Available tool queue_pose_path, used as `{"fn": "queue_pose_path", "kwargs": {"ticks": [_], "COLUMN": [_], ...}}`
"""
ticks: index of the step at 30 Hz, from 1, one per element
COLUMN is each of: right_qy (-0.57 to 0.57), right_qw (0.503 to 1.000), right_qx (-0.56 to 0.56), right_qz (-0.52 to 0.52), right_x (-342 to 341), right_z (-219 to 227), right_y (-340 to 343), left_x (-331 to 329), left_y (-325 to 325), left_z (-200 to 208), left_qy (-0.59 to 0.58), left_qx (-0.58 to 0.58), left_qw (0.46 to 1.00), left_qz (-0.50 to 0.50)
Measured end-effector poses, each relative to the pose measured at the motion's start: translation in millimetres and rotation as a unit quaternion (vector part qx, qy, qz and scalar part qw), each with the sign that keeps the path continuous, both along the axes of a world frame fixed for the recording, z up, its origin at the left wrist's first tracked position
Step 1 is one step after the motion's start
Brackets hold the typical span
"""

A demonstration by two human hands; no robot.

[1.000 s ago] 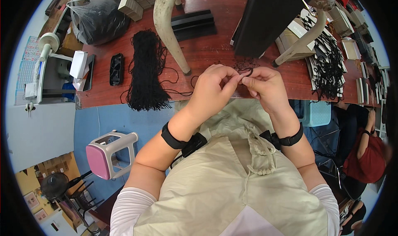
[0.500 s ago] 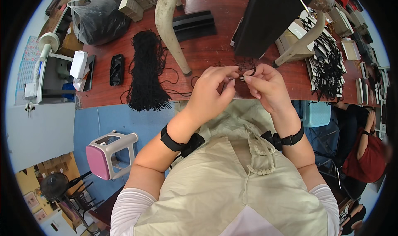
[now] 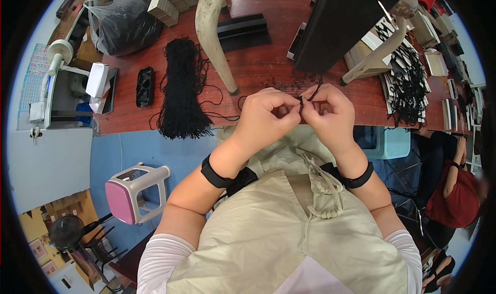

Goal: Manually thread a string through a hole in a paper tag and secure it with a small plastic fastener.

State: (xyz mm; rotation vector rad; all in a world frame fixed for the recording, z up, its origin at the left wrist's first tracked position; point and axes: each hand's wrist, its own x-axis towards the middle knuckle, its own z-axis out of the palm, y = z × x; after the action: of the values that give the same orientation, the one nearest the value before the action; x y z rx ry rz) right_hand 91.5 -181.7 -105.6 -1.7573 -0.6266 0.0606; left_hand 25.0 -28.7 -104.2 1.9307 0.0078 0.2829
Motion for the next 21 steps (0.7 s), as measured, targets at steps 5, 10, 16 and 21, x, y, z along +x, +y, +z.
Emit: {"fn": "queue_pose_path", "kwargs": {"ticks": [5, 10, 16, 21], "right_qy": [0.063, 0.124, 0.111, 0.084], "right_qw": [0.989, 0.975, 0.976, 0.985], "right_qx": [0.127, 0.17, 0.166, 0.123], "right_qz": [0.031, 0.075, 0.088, 0.082], "right_x": [0.2, -0.2, 0.1, 0.7], "right_z": [-3.4, -4.6, -6.9, -8.1], "right_y": [-0.6, -0.6, -0.1, -0.4], "left_x": [0.1, 3.5, 1.9, 2.3], "left_y": [-0.1, 5.9, 5.7, 5.7], "left_z": [-5.4, -5.1, -4.6, -5.2], "left_qy": [0.021, 0.113, 0.147, 0.152], "left_qx": [-0.14, -0.349, -0.372, -0.355], "left_qw": [0.99, 0.93, 0.916, 0.922], "left_qz": [0.002, -0.03, -0.034, -0.019]}}
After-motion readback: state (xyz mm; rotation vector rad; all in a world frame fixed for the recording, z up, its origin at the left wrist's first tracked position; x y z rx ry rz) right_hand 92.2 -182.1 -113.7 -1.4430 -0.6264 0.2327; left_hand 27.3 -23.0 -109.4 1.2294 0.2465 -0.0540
